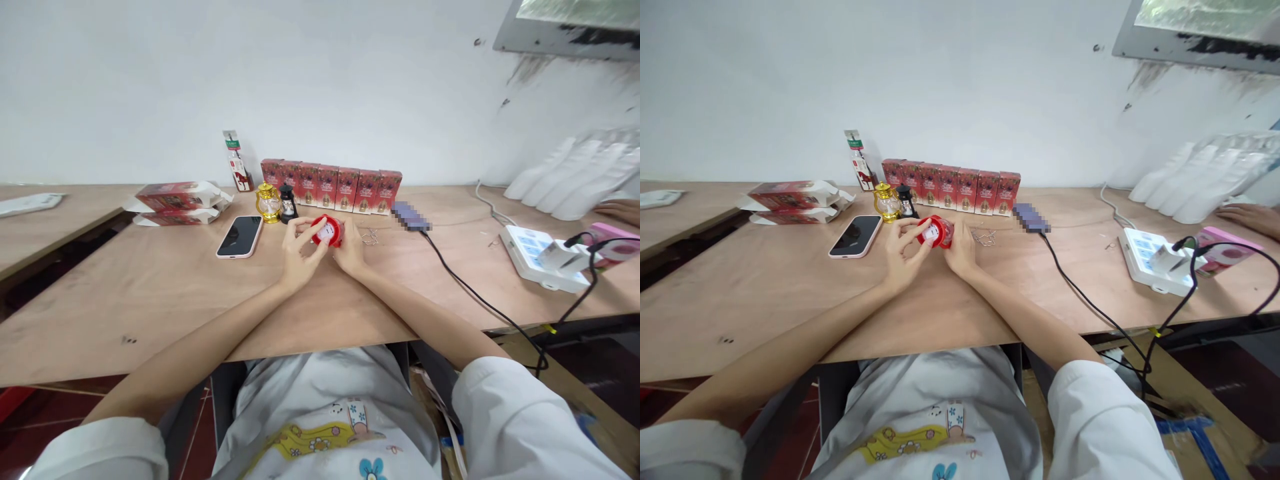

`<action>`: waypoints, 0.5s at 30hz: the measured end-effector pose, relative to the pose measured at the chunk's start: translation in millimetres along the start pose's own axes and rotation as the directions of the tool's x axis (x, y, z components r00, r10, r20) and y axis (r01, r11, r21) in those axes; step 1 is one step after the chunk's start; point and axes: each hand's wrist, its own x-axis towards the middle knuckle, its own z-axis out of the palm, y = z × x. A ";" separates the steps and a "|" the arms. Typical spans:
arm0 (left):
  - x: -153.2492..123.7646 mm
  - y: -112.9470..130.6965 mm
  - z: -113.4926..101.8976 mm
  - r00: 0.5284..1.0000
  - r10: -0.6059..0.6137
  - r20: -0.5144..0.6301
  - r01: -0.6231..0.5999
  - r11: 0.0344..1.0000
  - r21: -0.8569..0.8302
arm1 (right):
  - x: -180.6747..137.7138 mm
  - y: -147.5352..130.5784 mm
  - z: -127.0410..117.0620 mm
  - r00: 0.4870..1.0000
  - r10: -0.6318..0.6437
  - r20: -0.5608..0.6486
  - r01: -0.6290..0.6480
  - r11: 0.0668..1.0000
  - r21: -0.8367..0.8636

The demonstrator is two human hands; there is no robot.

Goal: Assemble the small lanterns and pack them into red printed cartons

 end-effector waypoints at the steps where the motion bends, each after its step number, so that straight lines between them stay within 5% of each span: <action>1: 0.0 0.6 -0.6 1.000 -0.003 0.016 0.003 1.000 -0.011 | 0.0 0.1 -0.2 1.000 0.001 0.002 -0.001 1.000 0.007; 15: 8.6 -4.7 -6.2 0.998 0.004 0.068 0.006 0.989 -0.146 | -0.7 3.3 -2.8 0.999 -0.031 0.009 0.030 0.999 0.036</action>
